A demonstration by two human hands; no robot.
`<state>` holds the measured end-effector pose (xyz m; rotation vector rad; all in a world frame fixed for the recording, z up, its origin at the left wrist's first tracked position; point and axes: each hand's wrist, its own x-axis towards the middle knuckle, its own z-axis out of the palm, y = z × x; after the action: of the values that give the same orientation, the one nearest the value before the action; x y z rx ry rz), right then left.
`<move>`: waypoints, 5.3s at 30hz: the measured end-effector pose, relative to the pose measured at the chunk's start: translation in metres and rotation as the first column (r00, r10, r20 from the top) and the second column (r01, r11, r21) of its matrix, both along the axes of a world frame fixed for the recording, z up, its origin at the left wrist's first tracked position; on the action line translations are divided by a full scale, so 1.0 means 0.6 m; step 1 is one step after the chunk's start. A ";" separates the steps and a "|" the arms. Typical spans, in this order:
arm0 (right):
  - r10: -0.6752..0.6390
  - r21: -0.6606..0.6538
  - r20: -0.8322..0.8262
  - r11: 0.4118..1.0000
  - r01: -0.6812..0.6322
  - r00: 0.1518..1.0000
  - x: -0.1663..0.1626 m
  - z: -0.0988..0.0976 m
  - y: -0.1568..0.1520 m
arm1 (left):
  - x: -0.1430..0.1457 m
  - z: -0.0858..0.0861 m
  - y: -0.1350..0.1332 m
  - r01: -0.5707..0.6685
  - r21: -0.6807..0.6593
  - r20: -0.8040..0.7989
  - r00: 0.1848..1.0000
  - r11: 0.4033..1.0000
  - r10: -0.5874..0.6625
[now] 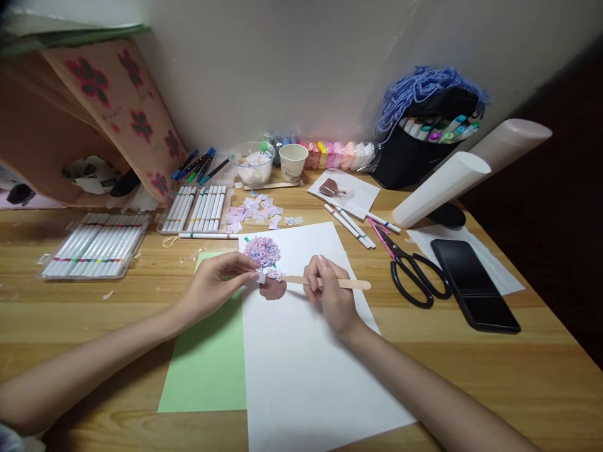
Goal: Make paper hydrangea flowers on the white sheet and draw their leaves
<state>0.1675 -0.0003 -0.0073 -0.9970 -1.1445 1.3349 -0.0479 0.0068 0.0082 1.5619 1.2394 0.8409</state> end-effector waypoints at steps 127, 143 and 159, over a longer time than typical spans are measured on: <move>0.084 0.002 0.175 0.996 -0.086 0.981 0.016 -0.033 0.001 | -0.003 0.020 0.153 0.095 0.366 -0.879 0.360 0.926 0.311; 0.030 0.024 0.128 0.999 -0.034 0.991 0.014 -0.027 0.005 | -0.040 0.046 0.142 -0.086 0.454 -0.694 0.590 0.887 0.412; 0.043 0.030 0.123 0.998 -0.047 0.992 0.015 -0.024 0.004 | -0.024 0.027 0.168 -0.026 0.534 -0.685 0.572 0.845 0.451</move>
<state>0.1766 0.0019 -0.0216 -1.0454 -1.2842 1.3012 -0.0623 0.1076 0.0244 2.3517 2.0575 0.6351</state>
